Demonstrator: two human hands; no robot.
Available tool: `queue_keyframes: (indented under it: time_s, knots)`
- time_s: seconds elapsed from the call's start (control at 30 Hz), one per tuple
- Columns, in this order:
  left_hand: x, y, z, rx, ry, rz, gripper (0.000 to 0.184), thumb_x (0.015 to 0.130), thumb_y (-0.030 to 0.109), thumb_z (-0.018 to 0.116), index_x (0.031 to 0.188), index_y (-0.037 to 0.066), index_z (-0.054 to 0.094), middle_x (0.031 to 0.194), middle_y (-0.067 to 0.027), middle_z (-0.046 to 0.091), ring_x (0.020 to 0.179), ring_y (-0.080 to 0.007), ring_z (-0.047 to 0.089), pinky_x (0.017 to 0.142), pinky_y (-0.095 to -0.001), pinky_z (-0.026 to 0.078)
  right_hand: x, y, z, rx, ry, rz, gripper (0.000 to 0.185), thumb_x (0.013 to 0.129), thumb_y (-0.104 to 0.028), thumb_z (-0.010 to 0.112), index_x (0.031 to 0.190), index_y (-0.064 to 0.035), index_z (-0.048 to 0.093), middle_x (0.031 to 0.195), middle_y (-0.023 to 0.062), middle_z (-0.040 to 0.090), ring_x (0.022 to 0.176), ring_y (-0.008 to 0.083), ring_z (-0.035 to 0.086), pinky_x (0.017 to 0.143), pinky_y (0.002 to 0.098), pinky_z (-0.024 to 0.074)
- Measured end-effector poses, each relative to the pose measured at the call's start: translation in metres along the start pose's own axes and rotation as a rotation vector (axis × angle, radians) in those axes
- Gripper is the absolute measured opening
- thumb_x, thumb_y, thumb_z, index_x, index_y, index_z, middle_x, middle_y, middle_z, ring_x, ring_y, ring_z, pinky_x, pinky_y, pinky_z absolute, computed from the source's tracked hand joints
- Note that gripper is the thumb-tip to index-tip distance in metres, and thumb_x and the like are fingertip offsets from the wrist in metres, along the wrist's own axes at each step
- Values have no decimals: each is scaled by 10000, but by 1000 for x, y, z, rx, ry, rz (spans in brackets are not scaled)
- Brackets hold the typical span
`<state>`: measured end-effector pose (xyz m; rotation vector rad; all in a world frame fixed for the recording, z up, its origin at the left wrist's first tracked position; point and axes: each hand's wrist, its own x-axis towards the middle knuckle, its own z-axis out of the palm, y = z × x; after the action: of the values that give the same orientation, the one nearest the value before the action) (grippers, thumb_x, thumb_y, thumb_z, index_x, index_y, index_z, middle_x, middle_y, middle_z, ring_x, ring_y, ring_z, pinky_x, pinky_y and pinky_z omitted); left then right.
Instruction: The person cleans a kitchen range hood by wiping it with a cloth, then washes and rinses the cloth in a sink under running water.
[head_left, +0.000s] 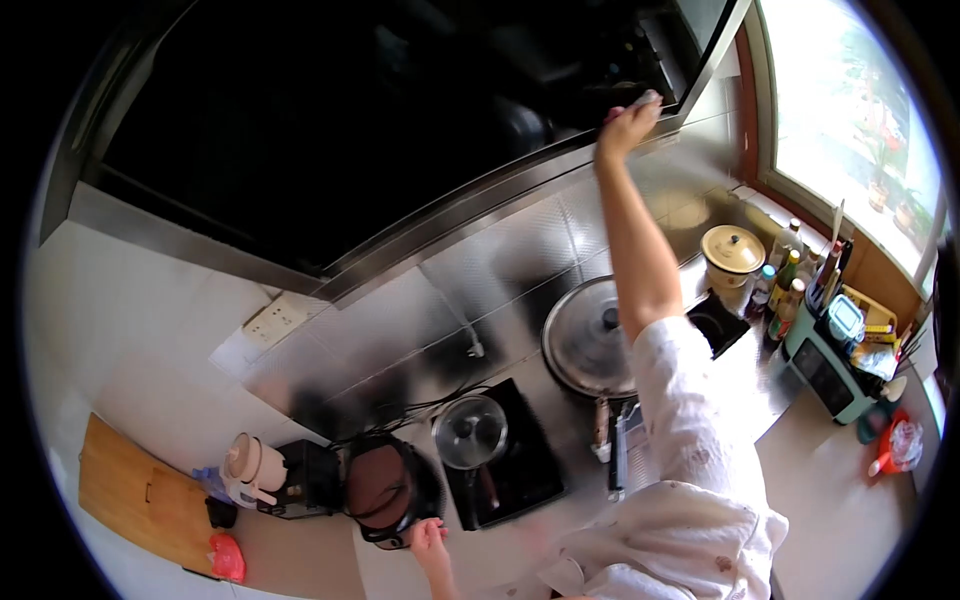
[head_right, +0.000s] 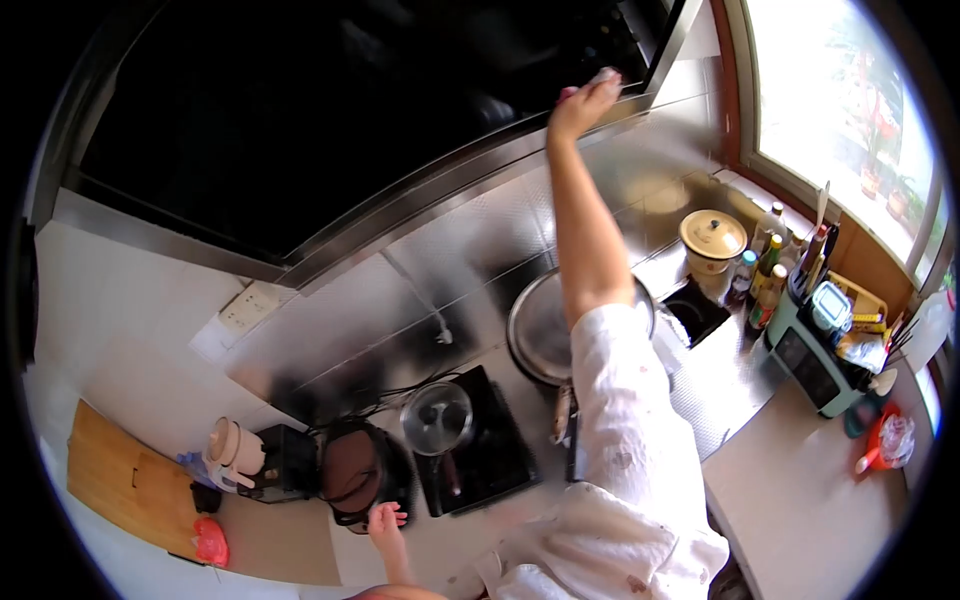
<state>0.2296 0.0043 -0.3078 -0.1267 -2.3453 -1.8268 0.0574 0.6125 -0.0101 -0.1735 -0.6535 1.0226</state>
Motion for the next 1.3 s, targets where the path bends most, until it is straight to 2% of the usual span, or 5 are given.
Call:
queue_keyframes:
  time_s: [0.27,0.77,0.87,1.0,1.3]
  knots:
    - [-45,63,94,-45,76,64,145,893,121,434,838,14,514,830,-51,557,618,-101,542,544,-205,412,-130,-44,19,-181,-817,-1343,361,777,-142,505,1119,-249,548,1232,-7,460,1157,148,416,904,435,328]
    - [-6,167,100,324,-42,780,70,786,-5,485,720,-5,460,780,-125,529,717,-242,514,656,-314,413,103,-97,10,-281,-243,-982,460,741,-41,536,1198,-57,478,1291,239,327,1210,443,286,981,515,251]
    - [26,242,112,451,-52,1087,92,730,-12,549,821,1,536,867,-138,544,802,-287,535,719,-360,439,79,-126,-20,-698,-1561,-1139,354,792,-164,496,1143,-202,517,1206,50,478,1176,226,401,923,435,337]
    - [60,344,133,823,27,1562,194,666,109,645,830,53,557,924,-95,547,811,-274,526,697,-373,417,80,-76,-11,-474,-1217,-1846,423,810,-186,478,1229,-240,450,1281,-26,410,1220,140,345,919,393,304]
    - [87,538,136,997,710,2045,372,713,59,579,1084,75,547,1233,-95,456,1111,-275,446,905,-386,362,76,-213,87,-167,-86,-991,474,745,-19,488,1212,-101,471,1279,172,384,1182,426,338,949,551,266]
